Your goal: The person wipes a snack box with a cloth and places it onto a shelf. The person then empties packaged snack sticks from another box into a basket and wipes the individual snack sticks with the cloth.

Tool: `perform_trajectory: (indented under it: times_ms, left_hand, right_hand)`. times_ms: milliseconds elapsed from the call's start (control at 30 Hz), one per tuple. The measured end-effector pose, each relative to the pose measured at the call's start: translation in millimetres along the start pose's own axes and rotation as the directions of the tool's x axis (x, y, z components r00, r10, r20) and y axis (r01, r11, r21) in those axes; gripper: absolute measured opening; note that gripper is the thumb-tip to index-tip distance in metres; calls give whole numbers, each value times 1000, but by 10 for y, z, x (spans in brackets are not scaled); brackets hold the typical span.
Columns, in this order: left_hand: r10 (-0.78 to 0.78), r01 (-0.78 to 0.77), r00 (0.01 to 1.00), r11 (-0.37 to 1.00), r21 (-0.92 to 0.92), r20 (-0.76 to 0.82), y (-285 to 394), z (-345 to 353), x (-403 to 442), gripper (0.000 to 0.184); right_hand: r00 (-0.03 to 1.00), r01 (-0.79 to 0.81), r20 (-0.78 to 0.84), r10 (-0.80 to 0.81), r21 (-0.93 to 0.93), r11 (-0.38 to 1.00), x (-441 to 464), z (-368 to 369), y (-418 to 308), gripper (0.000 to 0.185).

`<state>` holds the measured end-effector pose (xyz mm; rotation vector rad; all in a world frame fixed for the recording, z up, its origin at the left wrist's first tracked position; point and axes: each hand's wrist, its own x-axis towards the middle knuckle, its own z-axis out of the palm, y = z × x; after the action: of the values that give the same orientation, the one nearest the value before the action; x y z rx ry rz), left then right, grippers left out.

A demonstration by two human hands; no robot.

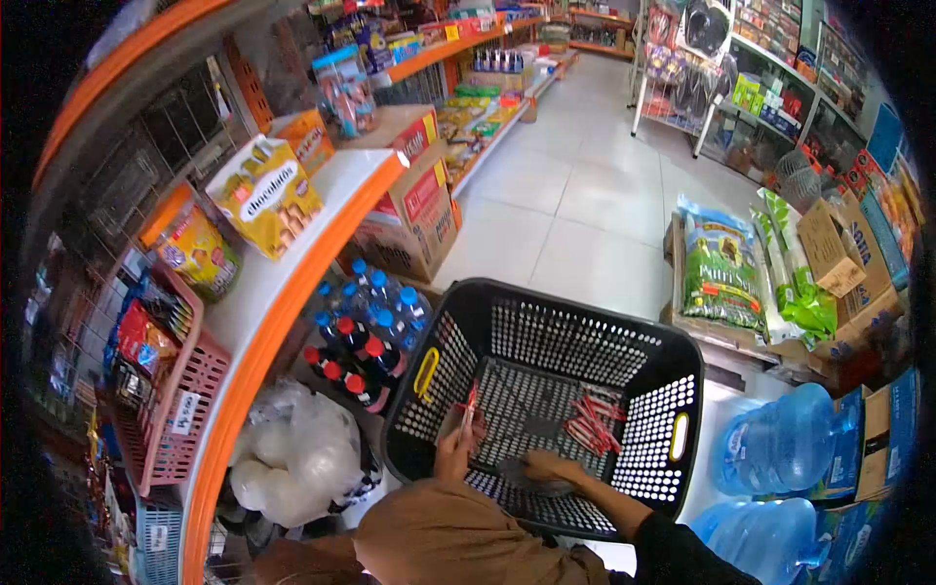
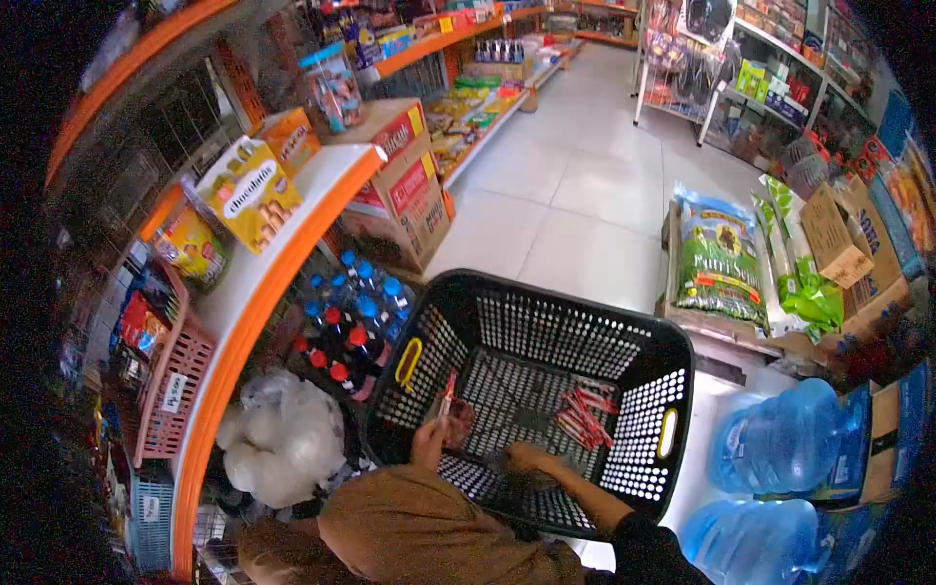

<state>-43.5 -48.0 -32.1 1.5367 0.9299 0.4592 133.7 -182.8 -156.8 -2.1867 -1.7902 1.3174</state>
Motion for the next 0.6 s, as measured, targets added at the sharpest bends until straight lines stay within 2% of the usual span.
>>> perform_trajectory:
  times_ms: [33,133,167,233,333,367,467,500,600]
  left_hand:
    - [1,-2,1000,998,-56,-23,-32,4,16,49]
    - [-91,104,993,972,-209,69,-51,-59,51,47]
    - [-106,153,981,938,-312,161,-292,-110,124,43]
    - [-111,217,947,913,-344,302,-405,-126,144,42]
    - [-90,205,914,944,-260,394,-328,-55,83,42]
    - [-87,198,907,952,-234,413,-321,-17,65,42]
    - [-85,179,889,969,-173,449,-286,23,31,41]
    - [-89,180,882,971,-156,462,-275,29,28,41]
    - [-83,165,878,977,-136,471,-242,42,21,41]
  right_hand:
    - [1000,-17,-4,17,55,998,3,-143,25,23]
    - [937,303,-241,-254,191,934,-410,-841,21,27]
    - [942,303,-275,-194,442,844,-627,-1097,-152,31]
    - [958,275,-281,-61,833,480,-1088,-1466,-540,38]
    - [861,436,-507,29,767,470,-1193,-1384,-957,41]
    - [801,521,-590,-101,603,604,-1099,-1253,-923,44]
    - [735,501,-649,-195,326,802,-858,-864,-960,43]
    - [692,518,-701,-175,314,796,-850,-827,-998,44]
    - [703,560,-699,-128,434,706,-885,-896,-1015,44]
